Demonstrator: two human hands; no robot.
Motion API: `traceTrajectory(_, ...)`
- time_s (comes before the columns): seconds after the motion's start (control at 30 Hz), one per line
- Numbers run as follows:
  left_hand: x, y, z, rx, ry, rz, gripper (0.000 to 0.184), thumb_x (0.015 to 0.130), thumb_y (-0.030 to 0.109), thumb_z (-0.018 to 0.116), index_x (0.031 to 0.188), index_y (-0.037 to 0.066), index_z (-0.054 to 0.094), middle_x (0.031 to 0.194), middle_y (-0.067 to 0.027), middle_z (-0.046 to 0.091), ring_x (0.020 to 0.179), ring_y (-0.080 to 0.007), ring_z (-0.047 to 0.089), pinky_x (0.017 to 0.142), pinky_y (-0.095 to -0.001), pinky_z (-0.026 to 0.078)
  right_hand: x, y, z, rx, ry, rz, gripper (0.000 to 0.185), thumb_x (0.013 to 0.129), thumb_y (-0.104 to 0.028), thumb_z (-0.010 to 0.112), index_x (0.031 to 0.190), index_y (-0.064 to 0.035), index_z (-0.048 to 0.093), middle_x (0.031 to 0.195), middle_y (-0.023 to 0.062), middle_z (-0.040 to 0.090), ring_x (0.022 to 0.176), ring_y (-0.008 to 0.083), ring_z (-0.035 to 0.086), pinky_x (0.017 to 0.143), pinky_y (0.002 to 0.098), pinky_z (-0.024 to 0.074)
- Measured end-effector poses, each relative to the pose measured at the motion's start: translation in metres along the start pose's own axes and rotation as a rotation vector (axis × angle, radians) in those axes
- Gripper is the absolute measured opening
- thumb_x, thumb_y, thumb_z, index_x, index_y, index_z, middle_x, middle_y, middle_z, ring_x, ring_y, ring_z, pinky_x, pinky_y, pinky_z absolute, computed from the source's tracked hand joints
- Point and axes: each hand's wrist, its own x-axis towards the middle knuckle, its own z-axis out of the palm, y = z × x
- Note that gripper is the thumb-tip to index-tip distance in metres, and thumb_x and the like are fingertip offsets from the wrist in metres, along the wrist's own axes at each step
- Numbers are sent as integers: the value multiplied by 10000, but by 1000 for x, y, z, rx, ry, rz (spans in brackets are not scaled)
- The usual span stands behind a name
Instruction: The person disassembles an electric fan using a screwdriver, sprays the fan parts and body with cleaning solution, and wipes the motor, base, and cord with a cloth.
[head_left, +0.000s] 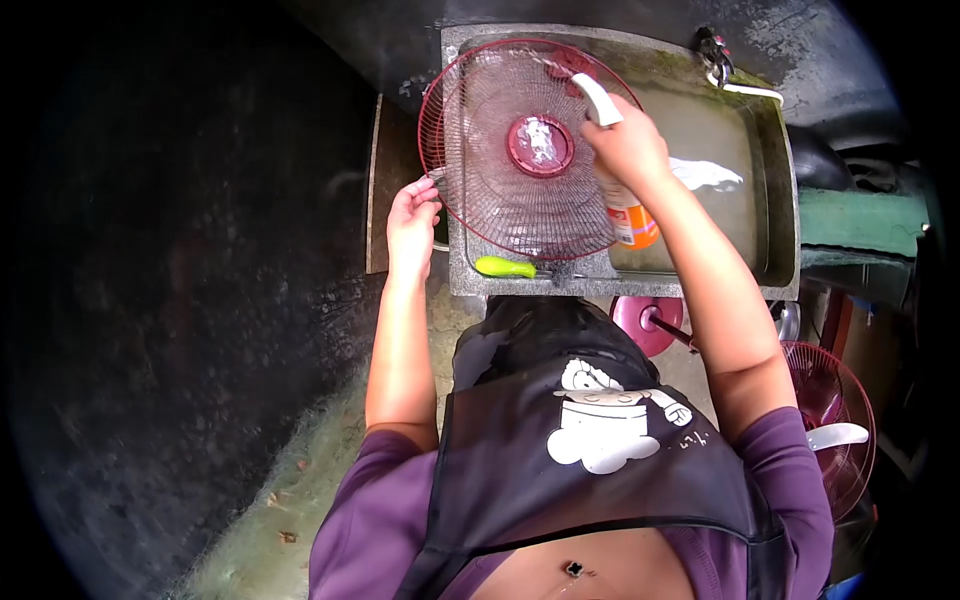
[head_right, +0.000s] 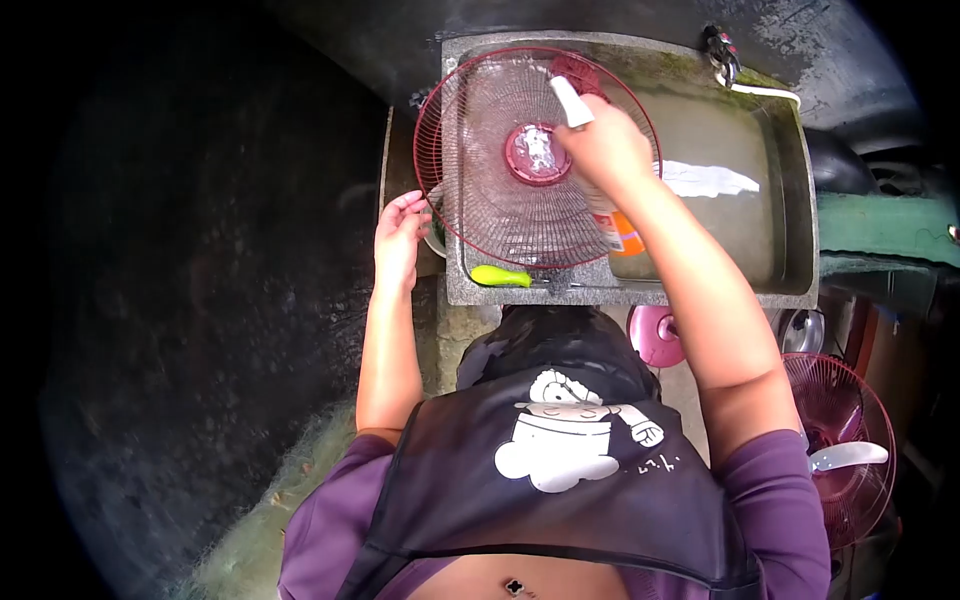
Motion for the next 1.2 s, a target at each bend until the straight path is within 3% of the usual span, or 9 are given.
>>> traceTrajectory(0.07,2,0,3,-2,-11,-14,359,918,41,509,1271,33,572,1208,-84,617,966,-134,598,842,-283,479,-7,20,-7,49,80,-54,330,824,-312,673,1085,-111,655,1029,160,700,1004,370,657,868,452,512)
traceTrajectory(0.17,6,0,11,-6,-35,-18,364,918,33,503,1276,31,567,1216,-90,616,970,-135,599,843,-285,479,-31,35,-28,53,24,6,302,817,-273,673,1067,-105,650,1000,161,701,974,367,664,846,448,518)
traceTrajectory(0.33,9,-1,26,-2,-88,-14,377,897,-8,493,1265,13,569,1192,-103,624,966,-143,594,824,-272,472,-59,25,-42,162,2,-116,277,807,-216,682,1063,-114,649,973,156,700,936,365,672,809,445,531)
traceTrajectory(0.4,11,2,33,10,-114,-2,375,897,-11,490,1262,15,571,1187,-102,625,959,-143,592,821,-269,471,-64,0,-42,7,-65,-105,326,807,-263,697,1091,-119,629,979,155,696,954,372,666,817,477,530)
traceTrajectory(0.47,13,4,40,-7,-147,29,367,919,21,485,1276,36,566,1195,-78,617,970,-132,597,830,-275,484,-67,-8,-31,90,75,-251,315,812,-287,692,1072,-122,625,993,156,695,961,377,662,819,487,529)
traceTrajectory(0.6,15,10,47,-3,-175,40,368,916,11,479,1272,34,569,1196,-84,620,969,-134,600,830,-272,485,-69,3,-39,9,71,14,317,803,-258,695,1071,-105,625,1026,159,689,987,378,656,839,473,525)
traceTrajectory(0.67,15,8,45,-13,-182,56,372,913,-3,474,1270,31,571,1199,-89,622,966,-136,604,831,-276,489,-74,29,-43,51,137,-58,327,795,-226,694,1090,-100,627,1029,158,688,988,379,654,841,464,523)
traceTrajectory(0.97,12,-10,27,10,-160,12,369,924,-4,463,1274,29,578,1205,-85,627,983,-138,608,830,-275,491,-185,86,-72,106,103,155,280,796,-154,654,1068,-88,630,976,154,683,917,366,664,816,428,520)
traceTrajectory(1.2,15,6,32,-15,-181,55,381,891,-50,473,1250,13,585,1147,-99,632,912,-129,585,781,-254,478,-227,75,-83,61,64,224,259,779,-134,652,1031,-76,633,942,157,676,919,373,655,820,430,519)
